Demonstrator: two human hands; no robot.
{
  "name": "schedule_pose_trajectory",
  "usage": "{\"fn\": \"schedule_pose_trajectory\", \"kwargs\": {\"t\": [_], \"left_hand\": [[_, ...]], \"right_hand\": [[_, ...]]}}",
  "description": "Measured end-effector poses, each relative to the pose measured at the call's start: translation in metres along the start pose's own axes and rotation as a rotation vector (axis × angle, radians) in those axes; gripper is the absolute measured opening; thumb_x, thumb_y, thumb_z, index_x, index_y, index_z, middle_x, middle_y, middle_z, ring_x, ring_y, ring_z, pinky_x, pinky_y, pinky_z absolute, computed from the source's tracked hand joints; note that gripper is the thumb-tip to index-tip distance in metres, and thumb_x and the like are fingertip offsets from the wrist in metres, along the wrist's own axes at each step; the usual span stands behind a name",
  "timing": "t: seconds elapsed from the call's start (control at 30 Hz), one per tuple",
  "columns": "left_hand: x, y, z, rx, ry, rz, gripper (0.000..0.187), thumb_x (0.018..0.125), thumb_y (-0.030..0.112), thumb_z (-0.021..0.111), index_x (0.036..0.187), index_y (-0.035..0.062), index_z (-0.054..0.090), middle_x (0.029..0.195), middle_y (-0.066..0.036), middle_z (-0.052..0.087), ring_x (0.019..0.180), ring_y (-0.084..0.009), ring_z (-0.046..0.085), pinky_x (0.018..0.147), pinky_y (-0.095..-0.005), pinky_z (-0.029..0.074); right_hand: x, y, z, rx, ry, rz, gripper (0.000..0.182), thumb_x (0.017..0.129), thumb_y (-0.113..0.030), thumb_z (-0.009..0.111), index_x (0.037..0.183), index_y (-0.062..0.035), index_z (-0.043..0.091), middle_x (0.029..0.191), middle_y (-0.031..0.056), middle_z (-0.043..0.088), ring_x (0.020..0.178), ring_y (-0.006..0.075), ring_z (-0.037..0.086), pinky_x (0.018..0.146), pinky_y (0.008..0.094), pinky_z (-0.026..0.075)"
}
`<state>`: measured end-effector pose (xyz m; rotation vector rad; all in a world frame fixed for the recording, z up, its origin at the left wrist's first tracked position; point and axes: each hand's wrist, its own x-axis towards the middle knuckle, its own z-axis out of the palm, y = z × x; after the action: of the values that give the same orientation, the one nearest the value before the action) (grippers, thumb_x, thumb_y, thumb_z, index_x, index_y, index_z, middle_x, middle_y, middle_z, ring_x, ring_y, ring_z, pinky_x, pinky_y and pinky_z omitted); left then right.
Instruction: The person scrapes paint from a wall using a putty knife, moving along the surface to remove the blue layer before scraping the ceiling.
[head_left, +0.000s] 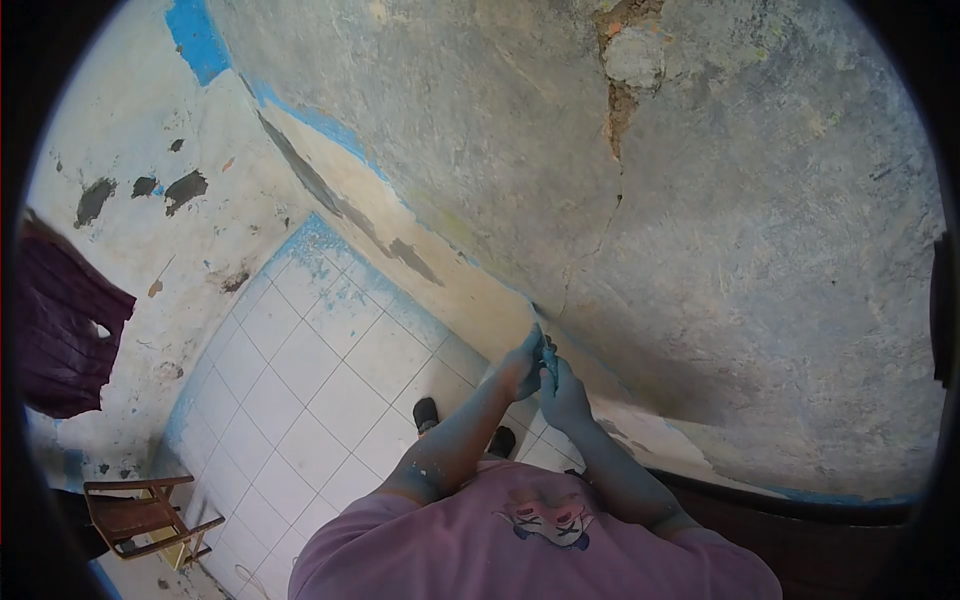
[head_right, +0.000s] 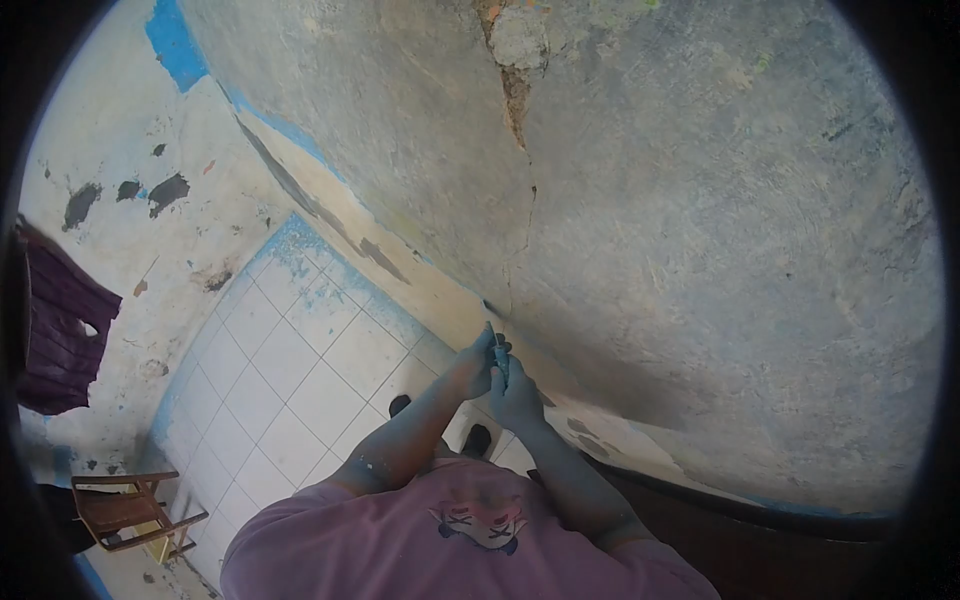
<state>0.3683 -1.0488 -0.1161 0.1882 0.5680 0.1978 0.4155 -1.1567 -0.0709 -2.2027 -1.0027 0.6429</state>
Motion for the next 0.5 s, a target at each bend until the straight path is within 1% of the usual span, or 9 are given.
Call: {"fn": "schedule_pose_trajectory", "kwargs": {"t": [0.1,0.23,0.3,0.33,0.4,0.43,0.5], "left_hand": [[0.001,0.005,-0.008,0.031,-0.007,-0.015,0.041,0.090,0.051,0.045,0.088,0.0108,0.053,0.080,-0.002,0.051,0.073,-0.0167,0.049,0.072,-0.0296,0.042],[-0.008,-0.001,0.003,-0.009,-0.020,-0.034,0.041,0.090,0.051,0.045,0.089,0.0110,0.053,0.080,-0.002,0.051,0.073,-0.0167,0.049,0.072,-0.0293,0.042],[-0.013,0.000,0.011,0.066,-0.029,-0.102,0.041,0.090,0.051,0.045,0.089,0.0111,0.053,0.079,-0.002,0.050,0.074,-0.0169,0.048,0.072,-0.0300,0.042],[-0.011,0.001,0.011,0.059,-0.032,-0.096,0.041,0.090,0.051,0.045,0.089,0.0111,0.053,0.079,-0.002,0.050,0.074,-0.0169,0.048,0.072,-0.0300,0.042],[-0.006,0.008,0.005,-0.029,-0.025,-0.033,0.040,0.090,0.050,0.045,0.089,0.0112,0.053,0.079,-0.001,0.049,0.073,-0.0162,0.048,0.071,-0.0303,0.042],[-0.001,0.013,0.000,-0.029,-0.027,-0.030,0.040,0.090,0.050,0.045,0.089,0.0112,0.053,0.079,-0.001,0.049,0.073,-0.0162,0.048,0.071,-0.0303,0.042],[0.002,0.025,-0.008,0.025,-0.017,0.055,0.041,0.090,0.051,0.045,0.089,0.0111,0.053,0.079,-0.001,0.049,0.074,-0.0153,0.048,0.071,-0.0309,0.042]], "right_hand": [[0.000,0.002,0.009,0.052,0.050,-0.028,0.031,0.090,-0.023,0.045,0.113,-0.0017,0.049,0.093,0.0216,0.061,0.089,0.0369,0.060,0.075,0.0405,0.046],[-0.011,0.007,-0.003,0.077,0.033,0.004,0.031,0.090,-0.023,0.045,0.113,-0.0021,0.050,0.094,0.0217,0.061,0.090,0.0372,0.060,0.076,0.0396,0.046],[-0.016,0.008,-0.008,0.136,0.053,-0.027,0.031,0.090,-0.023,0.046,0.112,-0.0021,0.051,0.095,0.0216,0.061,0.091,0.0374,0.060,0.076,0.0390,0.046],[-0.011,0.006,-0.008,0.130,0.049,-0.032,0.031,0.090,-0.023,0.046,0.112,-0.0021,0.051,0.095,0.0216,0.061,0.091,0.0374,0.060,0.076,0.0390,0.046],[0.002,-0.002,0.000,0.067,0.020,-0.002,0.035,0.089,-0.027,0.047,0.114,-0.0027,0.049,0.093,0.0229,0.061,0.090,0.0398,0.059,0.074,0.0443,0.046],[0.009,-0.006,0.004,0.066,0.021,-0.006,0.035,0.089,-0.027,0.047,0.114,-0.0027,0.049,0.093,0.0229,0.061,0.090,0.0398,0.059,0.074,0.0443,0.046],[0.018,-0.012,0.014,0.054,0.025,-0.014,0.035,0.089,-0.028,0.047,0.113,-0.0022,0.049,0.092,0.0231,0.061,0.089,0.0409,0.059,0.074,0.0444,0.046]]}}
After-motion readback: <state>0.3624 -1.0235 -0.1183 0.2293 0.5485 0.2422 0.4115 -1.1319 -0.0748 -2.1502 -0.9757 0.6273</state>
